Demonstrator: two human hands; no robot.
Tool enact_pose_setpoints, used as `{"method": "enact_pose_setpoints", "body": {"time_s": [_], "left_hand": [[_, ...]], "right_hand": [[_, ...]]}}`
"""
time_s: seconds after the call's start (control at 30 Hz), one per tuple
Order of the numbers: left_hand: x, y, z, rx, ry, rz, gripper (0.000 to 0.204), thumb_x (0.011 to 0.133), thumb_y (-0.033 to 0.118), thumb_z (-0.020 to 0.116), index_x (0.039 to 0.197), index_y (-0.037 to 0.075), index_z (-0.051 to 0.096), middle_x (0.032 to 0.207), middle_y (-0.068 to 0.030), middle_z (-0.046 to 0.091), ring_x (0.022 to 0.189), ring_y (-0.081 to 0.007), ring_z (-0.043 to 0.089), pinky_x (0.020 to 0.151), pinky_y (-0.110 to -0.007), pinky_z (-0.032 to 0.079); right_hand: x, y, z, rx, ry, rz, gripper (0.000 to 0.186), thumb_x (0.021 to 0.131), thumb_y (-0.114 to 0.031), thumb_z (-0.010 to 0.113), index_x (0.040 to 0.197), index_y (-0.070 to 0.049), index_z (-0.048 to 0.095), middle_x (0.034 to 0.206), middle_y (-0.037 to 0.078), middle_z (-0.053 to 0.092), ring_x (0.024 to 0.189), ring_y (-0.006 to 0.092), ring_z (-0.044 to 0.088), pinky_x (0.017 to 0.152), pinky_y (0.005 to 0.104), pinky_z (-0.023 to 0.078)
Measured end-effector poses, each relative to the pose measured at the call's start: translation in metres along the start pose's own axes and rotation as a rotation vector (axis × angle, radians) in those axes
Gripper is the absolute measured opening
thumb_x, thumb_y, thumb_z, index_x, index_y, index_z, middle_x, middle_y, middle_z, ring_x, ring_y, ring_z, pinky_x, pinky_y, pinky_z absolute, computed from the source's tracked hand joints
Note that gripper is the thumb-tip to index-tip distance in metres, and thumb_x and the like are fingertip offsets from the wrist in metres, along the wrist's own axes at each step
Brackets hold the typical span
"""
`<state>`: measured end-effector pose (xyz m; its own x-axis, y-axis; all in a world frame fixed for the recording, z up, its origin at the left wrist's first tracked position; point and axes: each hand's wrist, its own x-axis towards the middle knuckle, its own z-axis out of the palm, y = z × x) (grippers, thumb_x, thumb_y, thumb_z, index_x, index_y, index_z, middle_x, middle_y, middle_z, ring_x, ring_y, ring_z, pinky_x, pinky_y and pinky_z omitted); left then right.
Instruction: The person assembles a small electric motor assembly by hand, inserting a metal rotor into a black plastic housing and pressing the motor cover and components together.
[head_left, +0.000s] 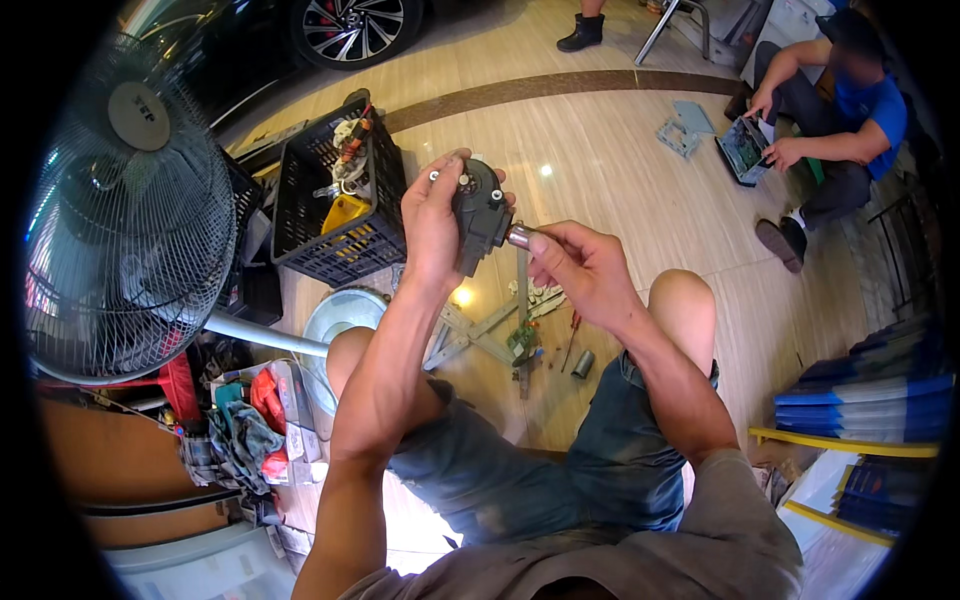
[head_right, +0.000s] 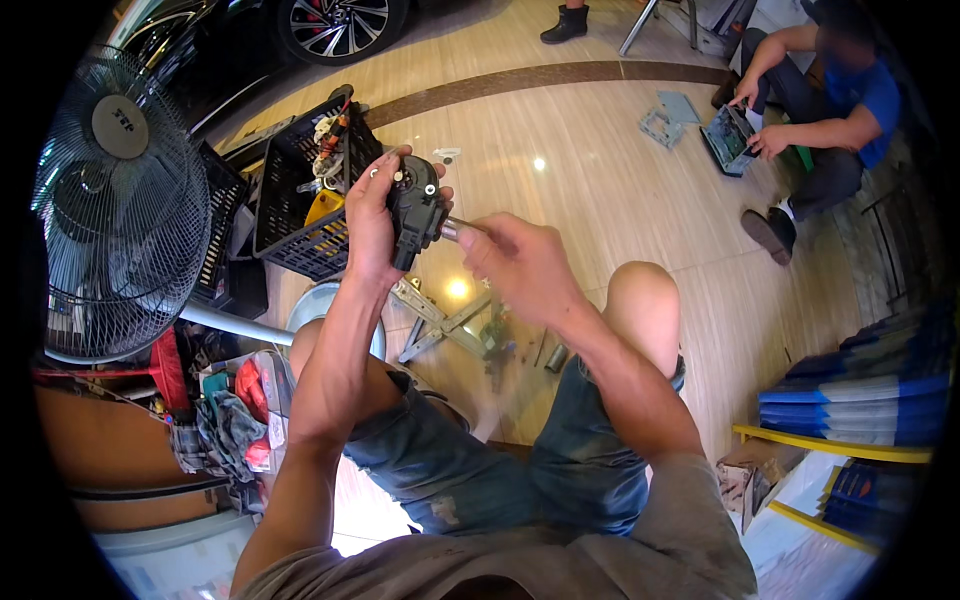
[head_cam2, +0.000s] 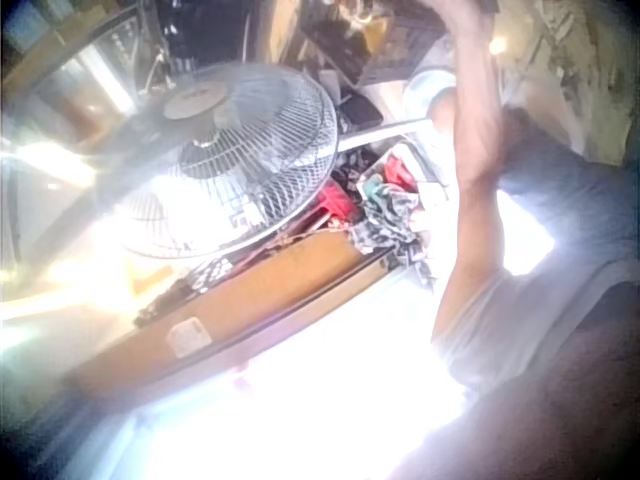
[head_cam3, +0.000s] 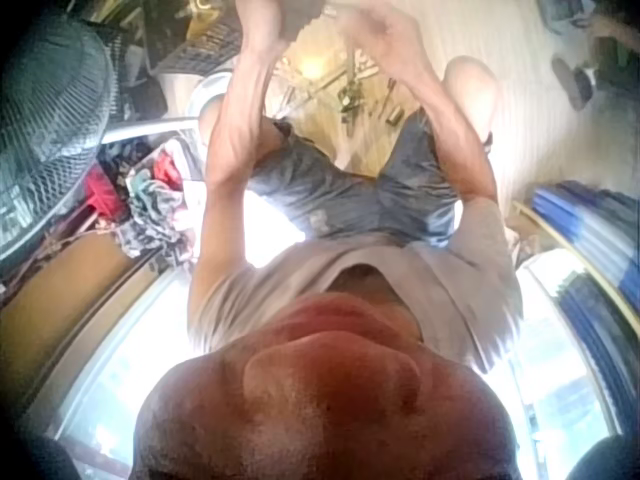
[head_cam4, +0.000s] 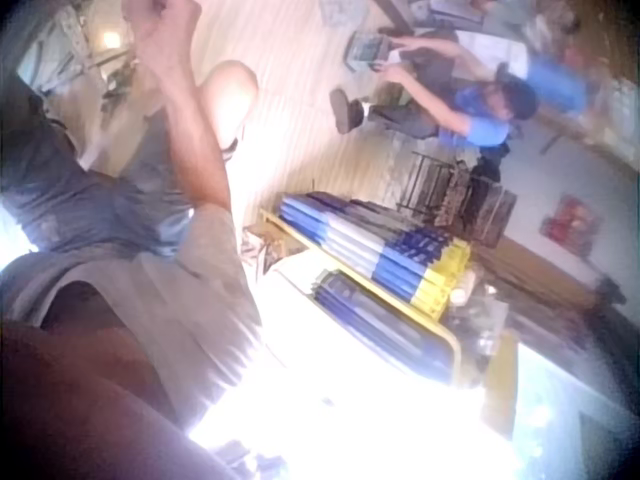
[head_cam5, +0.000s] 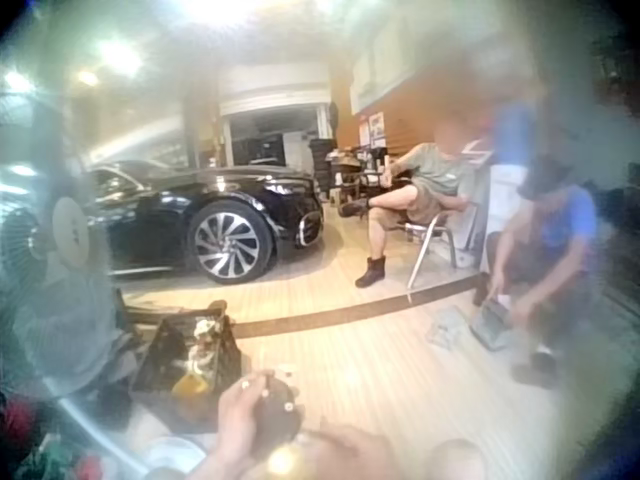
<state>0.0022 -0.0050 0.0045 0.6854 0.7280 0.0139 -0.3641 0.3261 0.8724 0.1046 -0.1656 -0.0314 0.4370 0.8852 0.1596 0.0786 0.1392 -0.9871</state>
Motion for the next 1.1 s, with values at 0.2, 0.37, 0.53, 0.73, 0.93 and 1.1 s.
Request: {"method": "enact_pose_setpoints", "body": {"time_s": [0.2, 0.37, 0.53, 0.73, 0.93, 1.1], "left_hand": [[0.001, -0.001, 0.0, -0.014, -0.002, 0.009, 0.027, 0.101, 0.021, 0.05, 0.117, -0.001, 0.052, 0.093, -0.0202, 0.068, 0.072, -0.028, 0.071, 0.063, -0.037, 0.06], [0.0, -0.001, 0.002, -0.031, 0.003, 0.013, 0.026, 0.101, 0.021, 0.05, 0.117, 0.0, 0.052, 0.092, -0.0203, 0.068, 0.072, -0.0282, 0.071, 0.063, -0.037, 0.06], [-0.002, 0.001, 0.001, -0.007, 0.001, 0.014, 0.026, 0.101, 0.021, 0.05, 0.117, 0.0, 0.052, 0.092, -0.0203, 0.068, 0.071, -0.0284, 0.071, 0.062, -0.037, 0.06], [-0.003, 0.001, 0.0, -0.023, -0.004, 0.016, 0.026, 0.102, 0.021, 0.05, 0.117, 0.0, 0.052, 0.092, -0.0205, 0.068, 0.071, -0.0281, 0.071, 0.06, -0.037, 0.059], [-0.001, 0.0, -0.001, 0.027, -0.041, 0.022, 0.03, 0.101, 0.025, 0.05, 0.119, 0.001, 0.051, 0.097, -0.0234, 0.068, 0.075, -0.0288, 0.071, 0.064, -0.037, 0.061], [0.002, -0.004, -0.003, 0.034, -0.021, 0.035, 0.03, 0.101, 0.025, 0.051, 0.119, 0.001, 0.054, 0.098, -0.0229, 0.068, 0.076, -0.0286, 0.071, 0.068, -0.037, 0.061]], "right_hand": [[0.0, -0.002, 0.002, 0.05, -0.01, 0.055, 0.034, 0.094, -0.018, 0.068, 0.118, 0.004, 0.059, 0.089, 0.008, 0.067, 0.076, 0.0098, 0.063, 0.069, 0.0274, 0.052], [0.0, 0.005, 0.007, -0.008, 0.056, -0.14, 0.038, 0.096, -0.02, 0.066, 0.124, 0.003, 0.054, 0.091, 0.007, 0.067, 0.075, 0.0099, 0.061, 0.069, 0.0254, 0.052], [0.001, 0.0, -0.001, -0.082, -0.058, 0.1, 0.038, 0.098, -0.024, 0.063, 0.123, 0.004, 0.055, 0.089, 0.007, 0.067, 0.074, 0.0105, 0.061, 0.07, 0.0262, 0.052], [0.0, -0.002, 0.005, 0.016, 0.023, 0.014, 0.037, 0.095, -0.03, 0.066, 0.109, 0.004, 0.063, 0.086, 0.008, 0.069, 0.076, 0.0104, 0.064, 0.068, 0.0276, 0.051], [0.0, 0.002, 0.004, -0.087, 0.046, -0.076, 0.035, 0.094, -0.028, 0.067, 0.109, 0.003, 0.064, 0.085, 0.008, 0.068, 0.077, 0.0103, 0.064, 0.068, 0.0273, 0.052], [0.001, -0.002, 0.0, -0.017, -0.016, 0.102, 0.031, 0.092, -0.024, 0.069, 0.111, 0.001, 0.065, 0.084, 0.008, 0.069, 0.076, 0.012, 0.064, 0.067, 0.0281, 0.052]]}}
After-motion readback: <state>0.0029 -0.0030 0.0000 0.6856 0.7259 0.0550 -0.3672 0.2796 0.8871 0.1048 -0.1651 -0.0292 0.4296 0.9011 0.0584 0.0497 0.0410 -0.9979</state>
